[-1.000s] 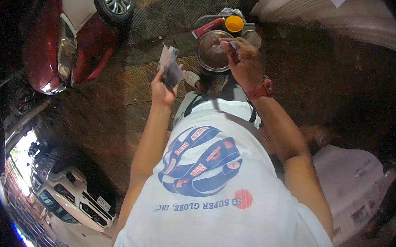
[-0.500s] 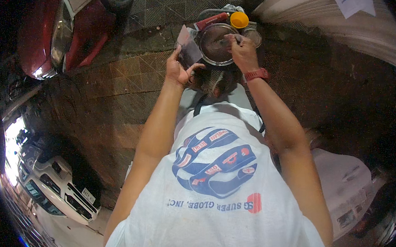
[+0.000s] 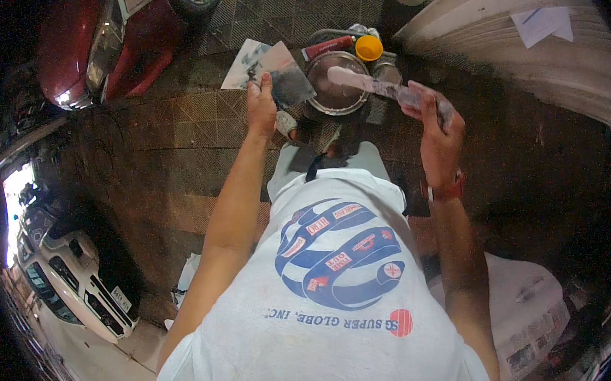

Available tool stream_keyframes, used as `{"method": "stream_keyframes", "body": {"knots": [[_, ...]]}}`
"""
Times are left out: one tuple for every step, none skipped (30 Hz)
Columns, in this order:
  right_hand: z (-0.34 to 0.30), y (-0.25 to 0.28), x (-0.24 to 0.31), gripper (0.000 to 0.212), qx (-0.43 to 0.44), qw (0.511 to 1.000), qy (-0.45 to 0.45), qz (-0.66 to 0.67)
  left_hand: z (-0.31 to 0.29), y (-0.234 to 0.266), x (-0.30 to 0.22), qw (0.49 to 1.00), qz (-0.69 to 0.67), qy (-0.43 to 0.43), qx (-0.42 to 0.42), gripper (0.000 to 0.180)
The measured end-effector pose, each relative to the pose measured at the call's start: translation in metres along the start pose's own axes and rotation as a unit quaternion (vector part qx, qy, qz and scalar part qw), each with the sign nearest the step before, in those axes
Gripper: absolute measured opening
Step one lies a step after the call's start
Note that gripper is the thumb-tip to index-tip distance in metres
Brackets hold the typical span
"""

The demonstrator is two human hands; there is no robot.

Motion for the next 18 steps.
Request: {"method": "stream_keyframes", "body": {"knots": [[-0.009,0.004,0.015,0.036,0.006,1.000,0.019,-0.014,0.002,-0.007,-0.003,1.000,0.017,-0.016,-0.003,0.060],[-0.018,0.006,0.029,0.035,0.013,0.999,0.038,-0.028,0.002,-0.013,-0.005,0.999,0.034,-0.031,-0.007,0.062],[-0.026,0.009,0.042,0.034,0.027,0.997,0.063,-0.047,0.005,-0.020,-0.007,0.997,0.053,-0.048,-0.011,0.064],[-0.034,0.011,0.055,0.033,0.043,0.993,0.089,-0.067,0.005,-0.025,-0.005,0.996,0.081,-0.041,-0.020,0.066],[-0.042,0.013,0.067,0.032,0.053,0.988,0.113,-0.088,0.003,-0.034,-0.014,0.997,0.073,-0.033,0.009,0.066],[-0.049,0.012,0.080,0.030,0.074,0.980,0.156,-0.095,-0.003,-0.043,-0.027,0.997,0.067,-0.027,0.035,0.067],[-0.055,0.010,0.093,0.029,0.097,0.970,0.198,-0.102,-0.005,-0.053,-0.037,0.996,0.061,-0.021,0.060,0.067],[-0.062,0.006,0.103,0.027,0.118,0.958,0.239,-0.110,-0.007,-0.062,-0.041,0.997,-0.002,0.001,0.071,0.064],[-0.066,0.002,0.107,0.026,0.141,0.947,0.263,-0.115,-0.009,-0.068,-0.045,0.995,-0.048,0.029,0.085,0.063],[-0.070,-0.003,0.109,0.025,0.165,0.936,0.288,-0.119,-0.015,-0.072,-0.047,0.989,-0.094,0.056,0.098,0.062],[-0.074,-0.008,0.111,0.025,0.185,0.924,0.309,-0.128,-0.020,-0.078,-0.054,0.980,-0.139,0.086,0.115,0.062],[-0.077,-0.013,0.106,0.033,0.205,0.907,0.331,-0.160,-0.016,-0.083,-0.044,0.955,-0.225,0.145,0.126,0.054],[-0.081,-0.018,0.093,0.041,0.224,0.879,0.378,-0.185,-0.014,-0.084,-0.038,0.943,-0.246,0.165,0.155,0.051],[-0.084,-0.018,0.071,0.042,0.233,0.861,0.401,-0.210,-0.011,-0.084,-0.032,0.928,-0.266,0.183,0.186,0.047],[-0.085,-0.017,0.051,0.043,0.239,0.840,0.426,-0.236,-0.009,-0.088,-0.036,0.912,-0.285,0.197,0.219,0.044],[-0.084,-0.010,0.033,0.043,0.234,0.838,0.429,-0.241,-0.021,-0.085,-0.058,0.932,-0.234,0.233,0.151,0.034],[-0.087,-0.006,0.019,0.044,0.240,0.835,0.434,-0.240,-0.017,-0.082,-0.059,0.938,-0.231,0.217,0.142,0.033],[-0.090,-0.004,0.016,0.044,0.246,0.833,0.433,-0.240,-0.013,-0.077,-0.050,0.943,-0.227,0.206,0.132,0.032]]}}
Point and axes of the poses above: each hand's wrist, its own z-axis towards the middle knuckle, its own y-axis out of the back of the hand, x = y × z, the point moved 7 cm from there along z, towards the middle knuckle, and after that the axes turned 3 degrees about y, right-handed, at the moved point
